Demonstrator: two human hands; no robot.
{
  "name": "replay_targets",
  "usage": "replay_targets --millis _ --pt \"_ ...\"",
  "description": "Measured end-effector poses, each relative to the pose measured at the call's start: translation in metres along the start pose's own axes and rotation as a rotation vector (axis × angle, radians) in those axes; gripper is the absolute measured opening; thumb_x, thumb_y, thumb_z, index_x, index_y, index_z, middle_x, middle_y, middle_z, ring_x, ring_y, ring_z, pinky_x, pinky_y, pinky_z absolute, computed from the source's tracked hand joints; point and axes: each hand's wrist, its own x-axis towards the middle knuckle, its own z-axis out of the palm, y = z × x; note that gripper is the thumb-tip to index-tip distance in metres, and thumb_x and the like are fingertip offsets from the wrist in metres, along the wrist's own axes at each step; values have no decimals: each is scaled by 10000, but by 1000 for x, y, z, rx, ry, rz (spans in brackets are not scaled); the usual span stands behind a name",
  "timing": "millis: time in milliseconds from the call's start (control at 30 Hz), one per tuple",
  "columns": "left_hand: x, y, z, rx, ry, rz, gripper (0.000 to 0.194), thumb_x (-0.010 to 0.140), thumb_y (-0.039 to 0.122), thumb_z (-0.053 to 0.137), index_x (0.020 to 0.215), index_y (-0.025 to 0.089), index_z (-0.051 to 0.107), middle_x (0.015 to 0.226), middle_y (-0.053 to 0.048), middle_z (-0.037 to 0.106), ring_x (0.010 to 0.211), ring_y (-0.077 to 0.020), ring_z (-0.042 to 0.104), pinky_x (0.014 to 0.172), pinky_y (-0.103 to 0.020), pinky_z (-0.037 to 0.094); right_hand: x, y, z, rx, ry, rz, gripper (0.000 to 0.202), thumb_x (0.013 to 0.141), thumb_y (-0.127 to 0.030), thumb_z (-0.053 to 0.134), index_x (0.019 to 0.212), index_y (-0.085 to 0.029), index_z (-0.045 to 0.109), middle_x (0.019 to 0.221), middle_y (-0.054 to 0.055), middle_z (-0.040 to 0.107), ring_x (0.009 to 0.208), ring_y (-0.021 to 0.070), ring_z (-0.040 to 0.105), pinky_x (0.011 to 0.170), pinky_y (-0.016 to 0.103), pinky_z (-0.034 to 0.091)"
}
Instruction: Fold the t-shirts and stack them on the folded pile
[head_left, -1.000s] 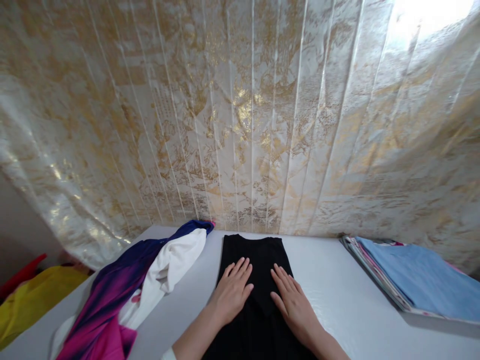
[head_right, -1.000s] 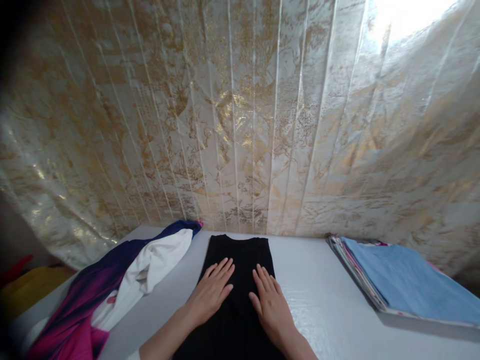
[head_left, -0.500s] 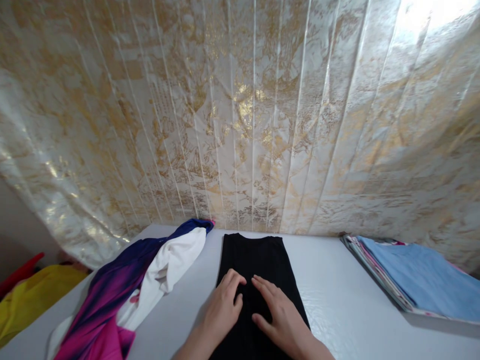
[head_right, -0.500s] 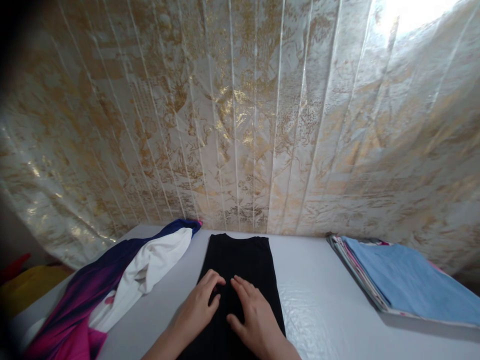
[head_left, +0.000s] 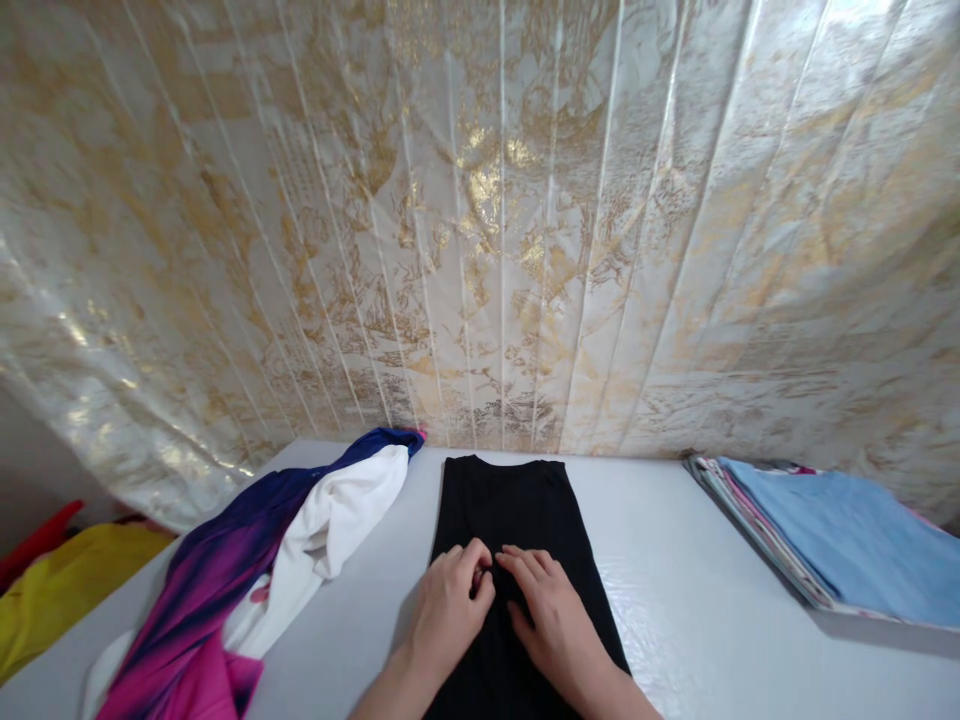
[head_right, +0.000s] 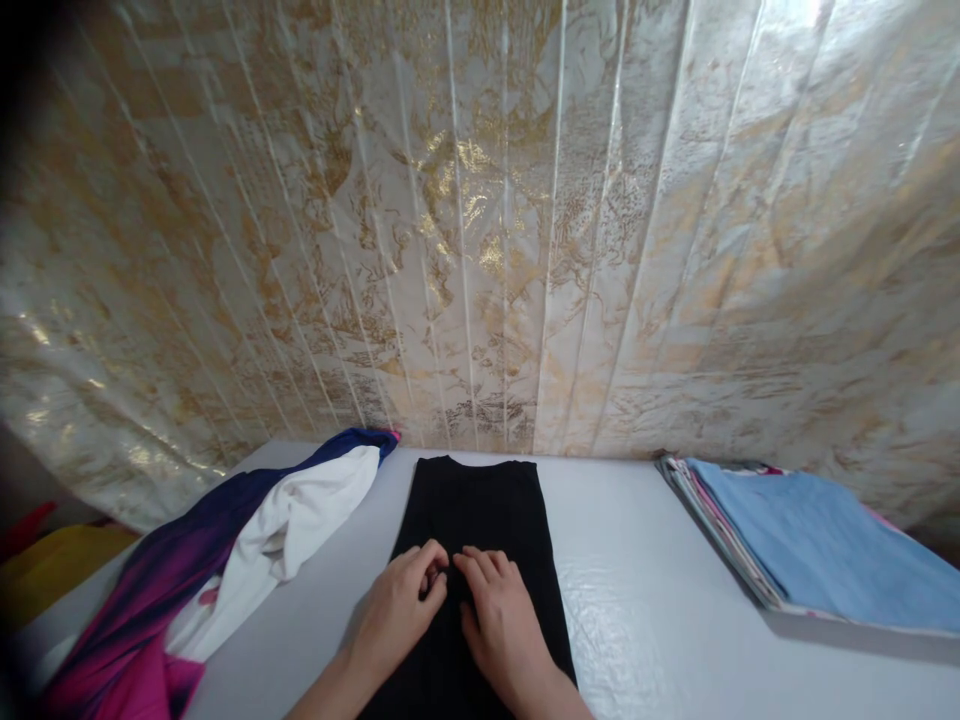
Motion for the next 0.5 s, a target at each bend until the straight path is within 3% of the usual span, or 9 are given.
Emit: replay_targets --millis 200,367,500 --pt "-3 -5 -2 -89 0 -4 185 839 64 457 838 235 525 808 27 603 774 -138 598 690 -216 433 15 -8 9 -222 26 14 230 814 -89 500 952 -238 608 1015 42 621 890 235 541 764 358 466" --pt "-13 -10 -4 -171 56 66 267 827 30 397 892 222 570 919 -13 610 874 -156 606 790 -264 476 22 -4 9 -202 87 30 174 830 -88 528 862 -244 598 911 15 596 834 198 538 706 291 449" --pt "-25 -7 -8 -86 28 149 376 832 31 374 978 231 657 1023 -52 596 969 -197 582 860 -333 487 21 0 9 -155 124 56 157 838 -102 545 838 -251 595 877 -1 599 817 177 552 682 264 449"
